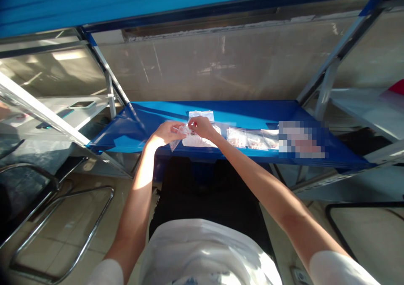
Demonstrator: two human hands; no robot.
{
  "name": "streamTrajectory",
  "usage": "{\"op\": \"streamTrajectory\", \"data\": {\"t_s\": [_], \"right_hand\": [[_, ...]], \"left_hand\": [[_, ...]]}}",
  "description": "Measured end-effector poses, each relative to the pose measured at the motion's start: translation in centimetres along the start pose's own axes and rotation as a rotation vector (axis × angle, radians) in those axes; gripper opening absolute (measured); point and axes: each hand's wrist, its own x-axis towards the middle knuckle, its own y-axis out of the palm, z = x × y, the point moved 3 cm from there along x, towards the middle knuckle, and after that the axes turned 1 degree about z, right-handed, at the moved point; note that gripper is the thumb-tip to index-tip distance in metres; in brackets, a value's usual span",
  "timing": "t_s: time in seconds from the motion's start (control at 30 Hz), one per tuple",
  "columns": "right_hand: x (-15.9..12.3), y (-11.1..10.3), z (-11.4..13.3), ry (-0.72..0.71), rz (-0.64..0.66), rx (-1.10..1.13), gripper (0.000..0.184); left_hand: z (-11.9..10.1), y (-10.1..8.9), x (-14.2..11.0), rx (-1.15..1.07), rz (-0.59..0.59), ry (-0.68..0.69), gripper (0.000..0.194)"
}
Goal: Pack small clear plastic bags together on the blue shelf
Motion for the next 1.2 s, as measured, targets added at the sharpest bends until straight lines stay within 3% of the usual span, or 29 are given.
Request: {"op": "streamTrajectory", "data": {"t_s": [0.2, 0.5, 0.7, 0.87, 1.07, 1.2], "right_hand": [[0.5, 2.9, -0.6, -0.041, 0.069, -0.313, 0.02], [0.5, 3.7, -0.5, -0.021, 0.115, -0.353, 0.022], [-0.2, 1.2, 0.3, 0.037, 0.035, -0.048, 0.019], [-1.8, -0.8, 1.8, -0.01, 0.082, 0.298, 0.026], [-2.7, -1.7, 2.8, 0.029, 0.215, 0.468, 0.04], [-2.4, -2.3, 1.5, 0.037, 0.14, 0.543, 0.037]], "left_hand": [[-0.2, -0.5, -0.5, 0.014, -0.022, -0.045, 0.063], [0.4, -0.6, -0.5, 0.012, -0.013, -0.028, 0.063], [0.5, -0.3, -0.4, 0.028, -0.007, -0.019, 0.066], [-0.2, 0.1, -0.5, 0.004, 0.013, 0.016, 0.063], [-1.3, 0.3, -0.7, -0.044, 0.042, 0.092, 0.055], [-1.0, 0.4, -0.5, -0.055, 0.042, 0.107, 0.059]]}}
